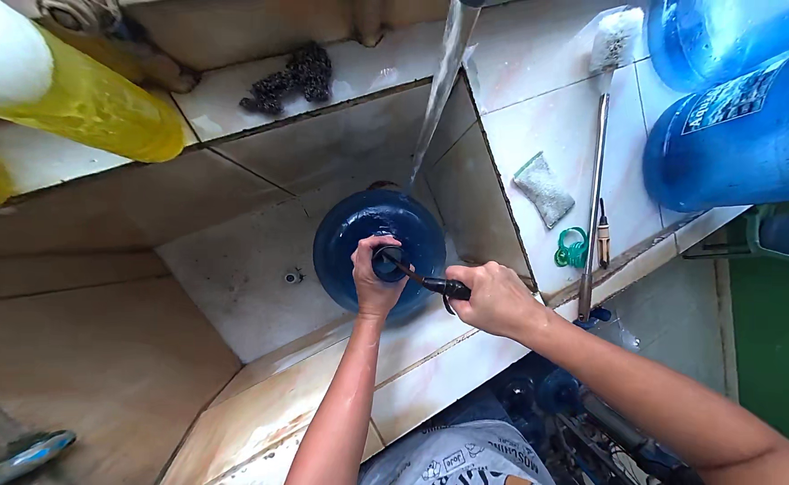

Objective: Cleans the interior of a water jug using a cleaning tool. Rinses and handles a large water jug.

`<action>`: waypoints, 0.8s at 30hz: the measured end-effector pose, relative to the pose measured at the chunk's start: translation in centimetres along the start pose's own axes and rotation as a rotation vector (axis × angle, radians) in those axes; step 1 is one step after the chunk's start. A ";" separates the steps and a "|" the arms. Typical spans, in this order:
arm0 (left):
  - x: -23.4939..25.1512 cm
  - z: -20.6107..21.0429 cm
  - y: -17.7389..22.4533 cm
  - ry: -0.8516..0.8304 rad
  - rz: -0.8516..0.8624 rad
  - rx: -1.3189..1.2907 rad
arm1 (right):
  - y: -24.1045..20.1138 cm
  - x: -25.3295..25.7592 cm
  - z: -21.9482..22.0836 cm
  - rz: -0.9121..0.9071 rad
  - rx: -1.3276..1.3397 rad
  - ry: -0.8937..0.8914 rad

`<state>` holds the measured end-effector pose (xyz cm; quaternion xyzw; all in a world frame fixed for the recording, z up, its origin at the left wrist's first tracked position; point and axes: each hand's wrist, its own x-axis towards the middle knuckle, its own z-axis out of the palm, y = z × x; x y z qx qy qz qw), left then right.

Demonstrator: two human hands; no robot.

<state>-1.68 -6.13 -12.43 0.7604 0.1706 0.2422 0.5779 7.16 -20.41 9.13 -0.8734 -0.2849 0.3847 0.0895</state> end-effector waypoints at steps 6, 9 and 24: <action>-0.7 1.7 -0.6 0.081 0.050 0.059 | 3.9 -0.2 3.0 -0.325 0.005 0.443; -0.7 1.5 -0.7 0.080 0.048 0.048 | 2.7 -0.2 0.9 -0.213 -0.002 0.264; -0.6 1.2 -0.8 0.073 0.064 0.042 | 1.1 -1.4 -0.9 -0.145 0.036 0.207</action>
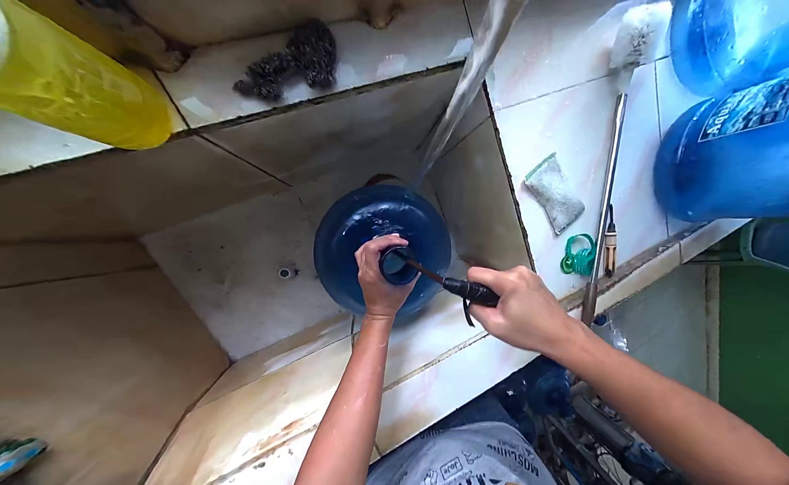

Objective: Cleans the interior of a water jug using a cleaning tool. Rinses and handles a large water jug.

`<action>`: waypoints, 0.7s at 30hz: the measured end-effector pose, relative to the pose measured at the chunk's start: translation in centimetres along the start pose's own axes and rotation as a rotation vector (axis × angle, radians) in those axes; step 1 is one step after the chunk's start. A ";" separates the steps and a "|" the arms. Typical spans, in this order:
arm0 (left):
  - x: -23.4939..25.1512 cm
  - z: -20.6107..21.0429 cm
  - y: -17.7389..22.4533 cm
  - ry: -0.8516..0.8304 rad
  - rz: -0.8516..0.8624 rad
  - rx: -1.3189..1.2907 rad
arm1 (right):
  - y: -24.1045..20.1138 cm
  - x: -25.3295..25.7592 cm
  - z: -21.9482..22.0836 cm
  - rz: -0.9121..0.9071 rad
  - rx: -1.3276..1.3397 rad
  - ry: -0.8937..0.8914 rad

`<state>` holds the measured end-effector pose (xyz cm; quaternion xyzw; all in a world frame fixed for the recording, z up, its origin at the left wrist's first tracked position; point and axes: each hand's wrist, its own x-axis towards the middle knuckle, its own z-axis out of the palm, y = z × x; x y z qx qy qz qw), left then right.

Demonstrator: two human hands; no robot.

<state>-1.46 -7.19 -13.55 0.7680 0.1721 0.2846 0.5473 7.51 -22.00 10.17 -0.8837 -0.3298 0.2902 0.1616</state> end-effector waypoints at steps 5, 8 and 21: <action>0.2 -1.4 -0.4 -0.001 -0.030 -0.043 | -2.5 -1.4 -1.2 -0.054 -0.078 0.103; 0.5 -0.8 -0.6 0.026 -0.022 -0.054 | -2.4 -1.2 -0.6 -0.048 -0.066 0.133; 0.2 -1.1 -0.6 0.014 -0.010 -0.026 | 0.3 -0.4 5.9 -0.028 0.145 0.255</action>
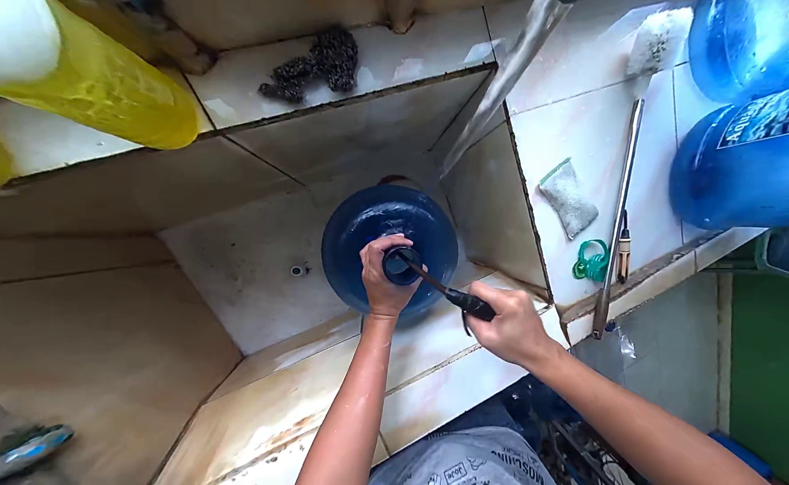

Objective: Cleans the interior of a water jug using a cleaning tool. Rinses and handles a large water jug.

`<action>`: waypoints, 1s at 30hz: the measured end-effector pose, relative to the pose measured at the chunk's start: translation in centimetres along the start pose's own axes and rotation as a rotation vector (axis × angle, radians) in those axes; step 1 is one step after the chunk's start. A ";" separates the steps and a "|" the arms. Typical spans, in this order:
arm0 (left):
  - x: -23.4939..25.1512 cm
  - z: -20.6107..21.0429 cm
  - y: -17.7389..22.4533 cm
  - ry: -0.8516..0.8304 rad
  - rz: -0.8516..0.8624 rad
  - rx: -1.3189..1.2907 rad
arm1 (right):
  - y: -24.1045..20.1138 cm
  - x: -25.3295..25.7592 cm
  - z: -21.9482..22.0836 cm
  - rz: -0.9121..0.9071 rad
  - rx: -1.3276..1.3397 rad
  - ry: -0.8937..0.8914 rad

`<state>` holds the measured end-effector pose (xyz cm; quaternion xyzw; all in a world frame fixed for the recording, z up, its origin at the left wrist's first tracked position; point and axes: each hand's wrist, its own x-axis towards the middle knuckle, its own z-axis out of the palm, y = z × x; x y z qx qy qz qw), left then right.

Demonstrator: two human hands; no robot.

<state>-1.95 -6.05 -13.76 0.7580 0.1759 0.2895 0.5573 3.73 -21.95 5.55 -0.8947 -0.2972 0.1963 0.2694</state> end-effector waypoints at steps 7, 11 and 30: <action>0.1 0.2 -0.2 -0.004 -0.007 -0.019 | -2.1 0.4 -3.1 0.038 -0.164 -0.134; 0.0 0.6 0.1 -0.004 0.002 -0.006 | -0.6 0.9 -1.3 0.028 -0.159 -0.085; 0.7 0.4 0.0 -0.019 0.028 -0.020 | 2.8 0.8 -0.5 -0.182 -0.089 0.016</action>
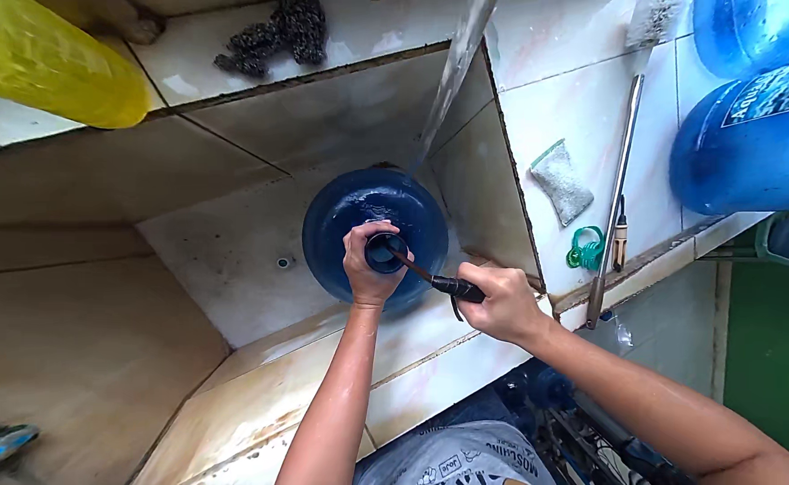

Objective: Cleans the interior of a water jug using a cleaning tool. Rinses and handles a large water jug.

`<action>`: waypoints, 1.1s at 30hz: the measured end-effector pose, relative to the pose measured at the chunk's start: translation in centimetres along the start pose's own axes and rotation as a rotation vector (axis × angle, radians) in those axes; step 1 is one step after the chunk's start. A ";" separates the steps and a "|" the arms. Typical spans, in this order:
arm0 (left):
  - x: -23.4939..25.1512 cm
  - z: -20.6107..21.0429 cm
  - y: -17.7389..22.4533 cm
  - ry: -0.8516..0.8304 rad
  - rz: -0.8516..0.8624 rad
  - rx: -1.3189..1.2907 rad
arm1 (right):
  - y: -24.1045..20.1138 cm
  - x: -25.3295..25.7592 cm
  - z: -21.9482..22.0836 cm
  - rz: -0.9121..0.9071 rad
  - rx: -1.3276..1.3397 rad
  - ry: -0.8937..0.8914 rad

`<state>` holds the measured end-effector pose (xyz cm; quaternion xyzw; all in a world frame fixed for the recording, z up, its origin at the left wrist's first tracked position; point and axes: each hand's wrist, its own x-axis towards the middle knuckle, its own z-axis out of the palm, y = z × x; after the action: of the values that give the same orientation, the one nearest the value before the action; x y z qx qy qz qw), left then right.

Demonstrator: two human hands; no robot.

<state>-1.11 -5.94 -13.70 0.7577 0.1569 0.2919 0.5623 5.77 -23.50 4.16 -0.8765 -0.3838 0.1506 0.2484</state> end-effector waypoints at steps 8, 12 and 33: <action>0.6 0.5 0.5 -0.088 0.028 0.051 | 0.2 2.5 -4.7 0.169 0.000 -0.404; 1.3 -0.3 -0.1 -0.083 0.013 0.009 | -0.6 2.9 -2.9 0.073 -0.058 -0.223; 0.1 3.2 1.4 0.176 -0.062 0.109 | 3.3 0.3 -0.7 -0.055 0.131 0.043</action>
<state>0.83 -8.79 -12.97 0.7532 0.2446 0.3308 0.5132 8.28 -25.40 2.85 -0.8506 -0.3916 0.1497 0.3175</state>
